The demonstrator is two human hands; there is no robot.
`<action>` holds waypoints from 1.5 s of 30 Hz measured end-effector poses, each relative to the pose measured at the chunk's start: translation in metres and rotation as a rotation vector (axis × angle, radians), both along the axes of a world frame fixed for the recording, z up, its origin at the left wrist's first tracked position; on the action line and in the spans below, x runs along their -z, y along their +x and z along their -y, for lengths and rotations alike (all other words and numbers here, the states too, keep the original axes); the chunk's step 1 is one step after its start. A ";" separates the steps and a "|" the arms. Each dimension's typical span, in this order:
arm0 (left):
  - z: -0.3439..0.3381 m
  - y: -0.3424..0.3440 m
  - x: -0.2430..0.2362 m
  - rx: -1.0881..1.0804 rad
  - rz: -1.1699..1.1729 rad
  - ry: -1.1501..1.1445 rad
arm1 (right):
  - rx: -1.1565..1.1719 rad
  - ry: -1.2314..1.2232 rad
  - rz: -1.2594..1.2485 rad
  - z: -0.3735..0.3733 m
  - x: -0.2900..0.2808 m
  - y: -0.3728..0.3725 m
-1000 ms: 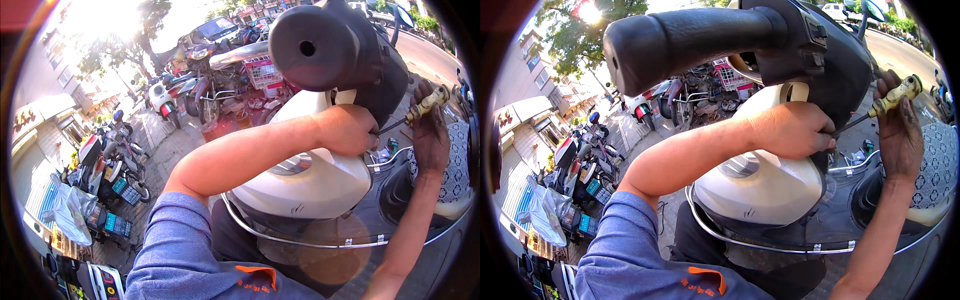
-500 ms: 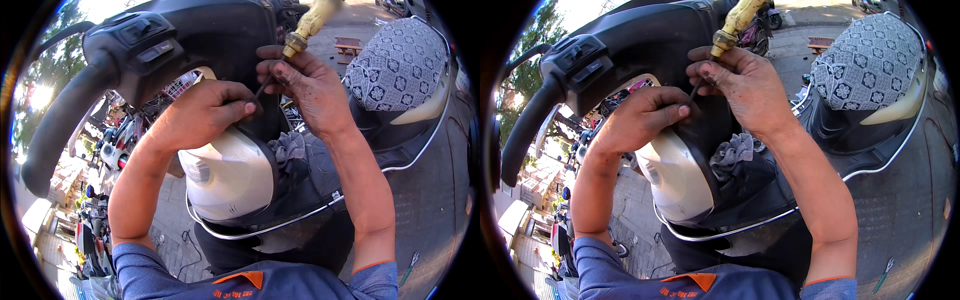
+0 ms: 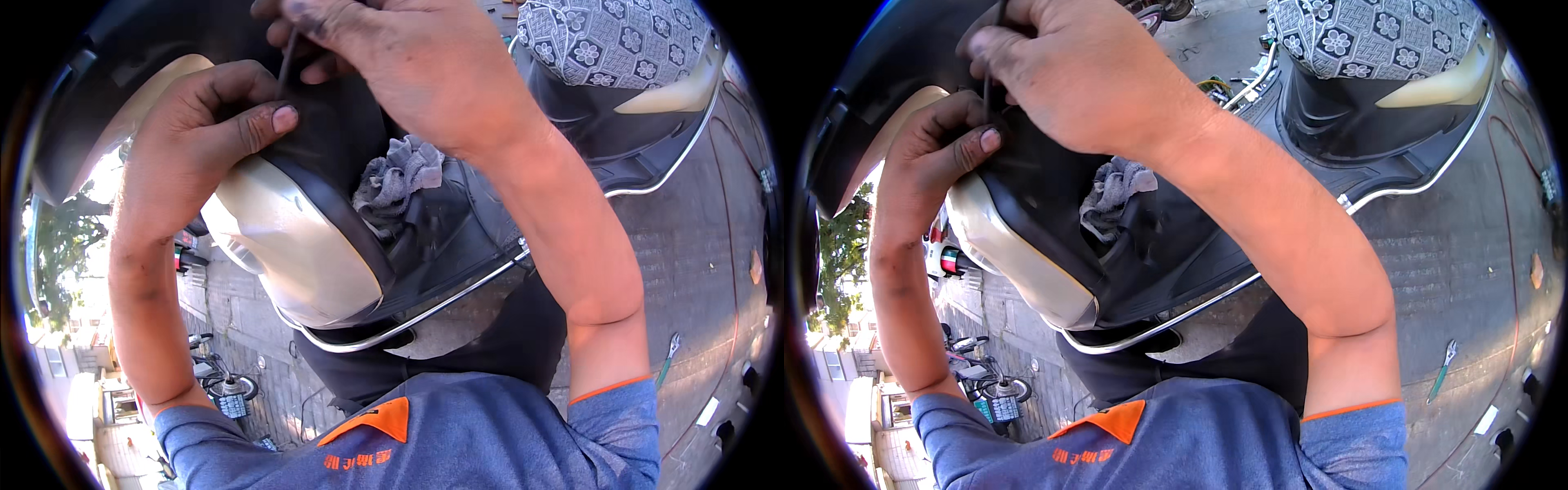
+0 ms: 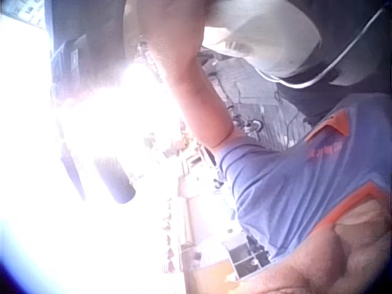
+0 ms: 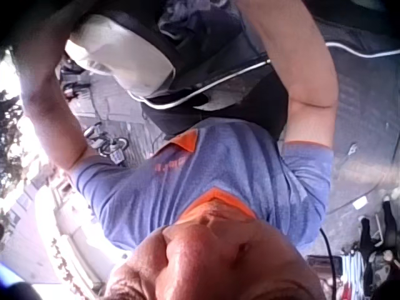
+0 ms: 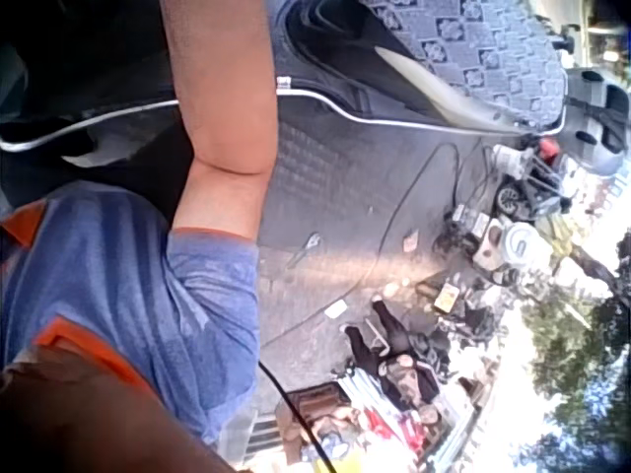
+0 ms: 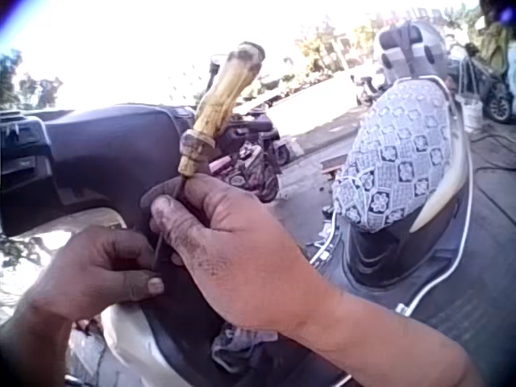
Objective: The person removes screws from the front fairing of a scooter using a screwdriver and then detaches the plastic panel by hand to reveal the internal wiring.
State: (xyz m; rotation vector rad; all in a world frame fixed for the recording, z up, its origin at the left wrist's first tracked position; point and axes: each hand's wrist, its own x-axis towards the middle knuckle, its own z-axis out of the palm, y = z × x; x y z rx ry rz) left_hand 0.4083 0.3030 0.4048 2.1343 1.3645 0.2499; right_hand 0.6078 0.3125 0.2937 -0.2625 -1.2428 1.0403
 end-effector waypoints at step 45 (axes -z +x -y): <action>0.014 0.003 0.021 0.178 -0.169 0.560 | 0.011 0.030 -0.048 0.002 0.031 -0.003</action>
